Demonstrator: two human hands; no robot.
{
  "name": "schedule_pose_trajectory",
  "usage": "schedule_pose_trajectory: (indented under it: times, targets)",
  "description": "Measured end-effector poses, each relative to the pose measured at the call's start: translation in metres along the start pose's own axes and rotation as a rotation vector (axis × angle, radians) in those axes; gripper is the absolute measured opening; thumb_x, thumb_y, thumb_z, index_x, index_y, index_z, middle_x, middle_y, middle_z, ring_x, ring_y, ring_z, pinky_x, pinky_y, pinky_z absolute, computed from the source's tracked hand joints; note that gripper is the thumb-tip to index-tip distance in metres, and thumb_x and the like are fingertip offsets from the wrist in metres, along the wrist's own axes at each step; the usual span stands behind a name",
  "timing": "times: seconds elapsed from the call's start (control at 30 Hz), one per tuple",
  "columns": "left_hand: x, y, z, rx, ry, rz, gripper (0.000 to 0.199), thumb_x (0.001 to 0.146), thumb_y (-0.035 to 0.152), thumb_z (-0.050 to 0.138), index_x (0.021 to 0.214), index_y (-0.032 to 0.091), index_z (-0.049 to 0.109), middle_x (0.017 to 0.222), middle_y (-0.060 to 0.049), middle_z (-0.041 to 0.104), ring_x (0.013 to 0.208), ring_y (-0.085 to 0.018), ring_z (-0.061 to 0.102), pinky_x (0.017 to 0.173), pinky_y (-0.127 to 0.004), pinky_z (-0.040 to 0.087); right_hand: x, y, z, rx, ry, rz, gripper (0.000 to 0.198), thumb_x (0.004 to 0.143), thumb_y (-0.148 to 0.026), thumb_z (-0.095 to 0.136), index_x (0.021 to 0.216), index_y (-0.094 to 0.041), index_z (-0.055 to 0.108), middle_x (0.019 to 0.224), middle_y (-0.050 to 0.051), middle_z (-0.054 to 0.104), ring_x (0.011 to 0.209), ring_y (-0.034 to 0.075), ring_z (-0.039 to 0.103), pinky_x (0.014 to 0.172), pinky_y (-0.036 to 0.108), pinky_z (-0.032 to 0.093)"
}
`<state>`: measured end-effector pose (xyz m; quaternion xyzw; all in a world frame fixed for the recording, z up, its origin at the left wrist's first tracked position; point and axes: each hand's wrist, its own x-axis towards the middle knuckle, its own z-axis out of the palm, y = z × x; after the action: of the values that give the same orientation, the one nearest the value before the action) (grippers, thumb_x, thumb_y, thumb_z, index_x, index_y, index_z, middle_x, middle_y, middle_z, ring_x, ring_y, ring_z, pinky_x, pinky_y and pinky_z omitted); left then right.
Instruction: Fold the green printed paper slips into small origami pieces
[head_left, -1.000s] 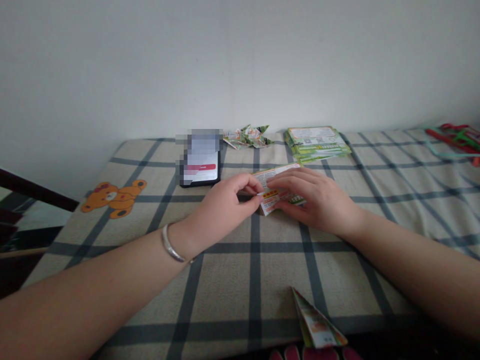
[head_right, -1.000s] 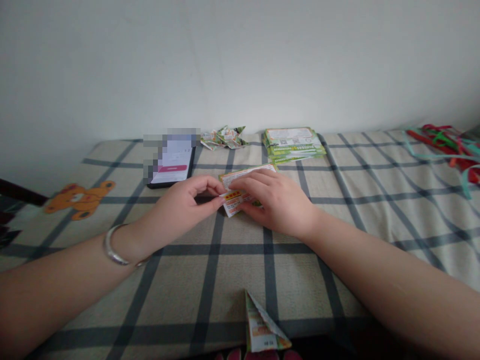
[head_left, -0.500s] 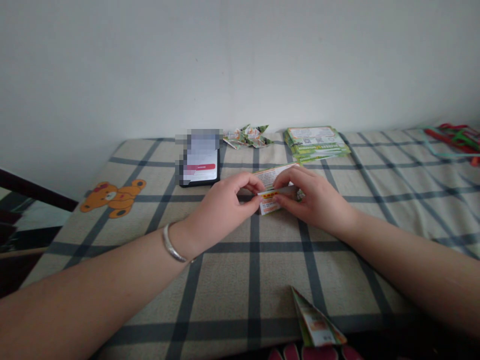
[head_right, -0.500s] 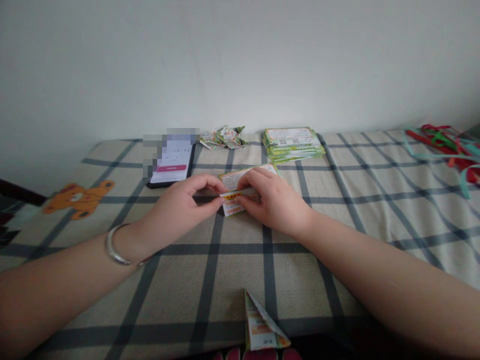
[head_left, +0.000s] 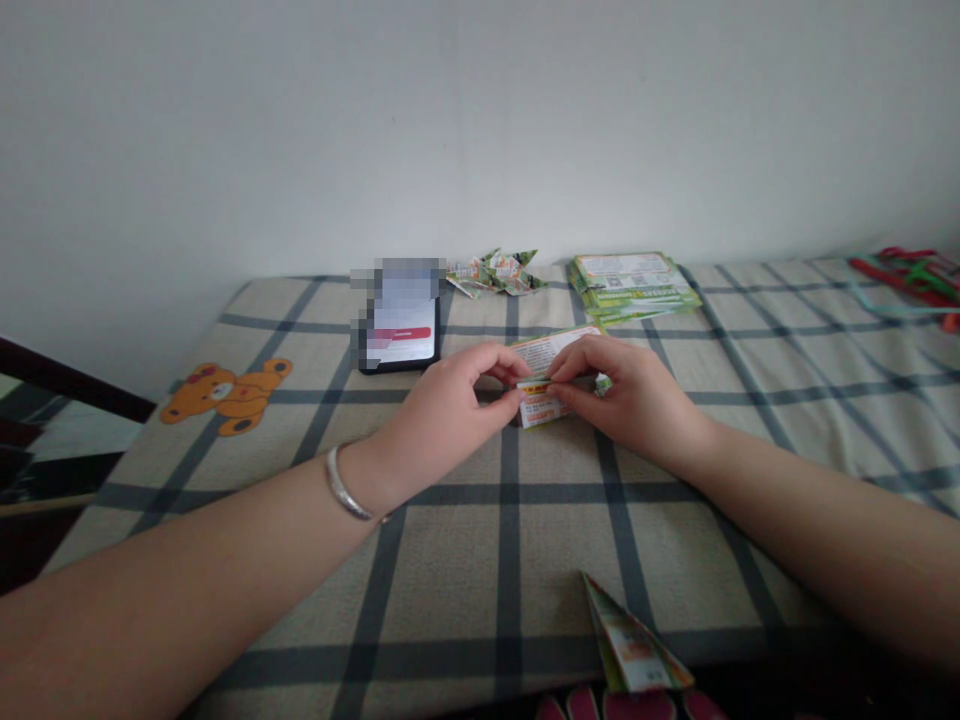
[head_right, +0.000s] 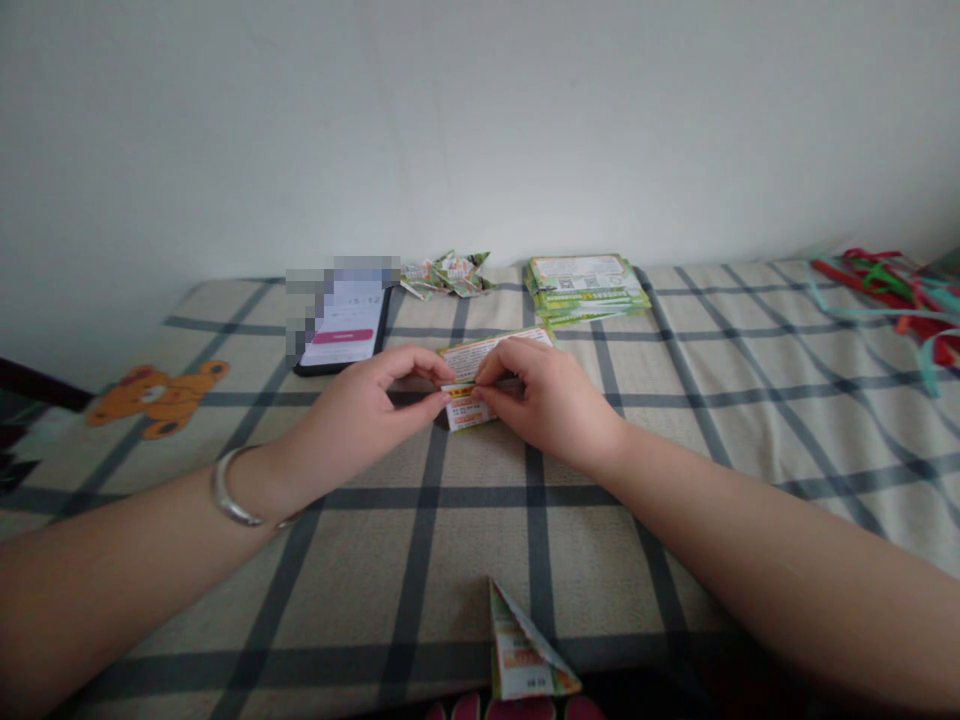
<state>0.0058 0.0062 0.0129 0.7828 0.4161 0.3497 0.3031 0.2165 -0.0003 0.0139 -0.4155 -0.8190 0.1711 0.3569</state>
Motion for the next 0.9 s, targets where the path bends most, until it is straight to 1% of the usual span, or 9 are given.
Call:
schedule_pose_trajectory:
  times: [0.1,0.17,0.23,0.3,0.47,0.6,0.73,0.8,0.9]
  targets:
    - [0.0005,-0.0015,0.0004,0.01,-0.009,-0.008,0.017,0.081,0.017,0.064,0.097,0.018,0.064,0.094,-0.001,0.071,0.086,-0.014,0.067,0.083,-0.03,0.055,0.0006,0.0006,0.0009,0.01,0.023,-0.019,0.006,0.081,-0.015,0.064,0.078,-0.019,0.061,0.08,0.004,0.068,0.074,0.016,0.061,0.068,0.031,0.047]
    - [0.0011,-0.0015,-0.0002,0.057,-0.018,0.005,0.012,0.082,0.021,0.065,0.093,0.018,0.066,0.091,-0.001,0.071,0.086,-0.015,0.066,0.082,-0.031,0.054,0.0007,0.0006,0.0013,0.016,0.034,-0.029,0.007,0.08,-0.014,0.065,0.078,-0.019,0.061,0.08,0.004,0.067,0.074,0.016,0.061,0.068,0.031,0.047]
    - [0.0017,-0.0007,-0.0015,0.121,-0.022,0.03,0.006,0.083,0.023,0.064,0.085,0.019,0.068,0.087,-0.001,0.071,0.084,-0.017,0.066,0.081,-0.032,0.052,0.0006,0.0005,0.0017,0.014,0.042,-0.035,0.008,0.08,-0.014,0.065,0.078,-0.019,0.06,0.08,0.003,0.067,0.074,0.016,0.06,0.068,0.031,0.047]
    - [0.002,0.0004,-0.0028,0.156,-0.024,0.045,0.008,0.085,0.024,0.063,0.082,0.019,0.068,0.084,0.0,0.071,0.083,-0.017,0.065,0.081,-0.033,0.051,0.0006,0.0007,0.002,0.007,0.05,-0.044,0.009,0.08,-0.014,0.065,0.077,-0.02,0.06,0.079,0.003,0.066,0.074,0.017,0.059,0.068,0.031,0.046]
    - [0.0014,0.0009,-0.003,0.178,-0.001,0.072,0.008,0.085,0.024,0.064,0.082,0.019,0.069,0.083,0.001,0.072,0.079,-0.015,0.065,0.077,-0.03,0.049,0.0015,0.0022,0.0033,0.0,0.058,-0.037,0.009,0.08,-0.015,0.066,0.076,-0.019,0.059,0.079,0.003,0.065,0.074,0.017,0.058,0.067,0.031,0.045]
    - [0.0002,0.0014,-0.0023,0.201,0.019,0.085,0.007,0.084,0.02,0.065,0.078,0.019,0.069,0.08,0.002,0.072,0.078,-0.014,0.065,0.076,-0.028,0.048,0.002,0.0022,0.0044,0.018,0.066,-0.007,0.01,0.079,-0.015,0.067,0.077,-0.019,0.058,0.078,0.003,0.064,0.073,0.016,0.058,0.066,0.03,0.044]
    - [-0.0011,0.0019,-0.0033,0.163,0.043,0.083,0.008,0.085,0.02,0.064,0.08,0.019,0.069,0.08,0.004,0.071,0.074,-0.011,0.064,0.07,-0.024,0.047,0.0014,0.0013,0.0034,0.014,0.059,0.046,0.01,0.078,-0.016,0.067,0.081,-0.02,0.058,0.078,0.001,0.062,0.07,0.014,0.055,0.062,0.029,0.043]
    - [-0.0017,0.0017,-0.0039,0.132,0.045,0.074,0.008,0.086,0.021,0.063,0.081,0.019,0.069,0.079,0.005,0.071,0.071,-0.009,0.064,0.066,-0.021,0.047,0.0009,0.0018,0.0025,0.031,0.058,0.099,0.01,0.079,-0.018,0.067,0.083,-0.021,0.059,0.082,0.001,0.065,0.071,0.014,0.056,0.061,0.028,0.043]
    - [-0.0019,0.0015,-0.0042,0.098,0.056,0.066,0.008,0.086,0.02,0.063,0.08,0.019,0.068,0.076,0.005,0.07,0.066,-0.008,0.062,0.06,-0.018,0.046,0.0004,0.0039,0.0025,0.135,0.071,0.171,0.01,0.082,-0.023,0.067,0.084,-0.021,0.057,0.095,0.003,0.069,0.079,0.016,0.061,0.065,0.029,0.047]
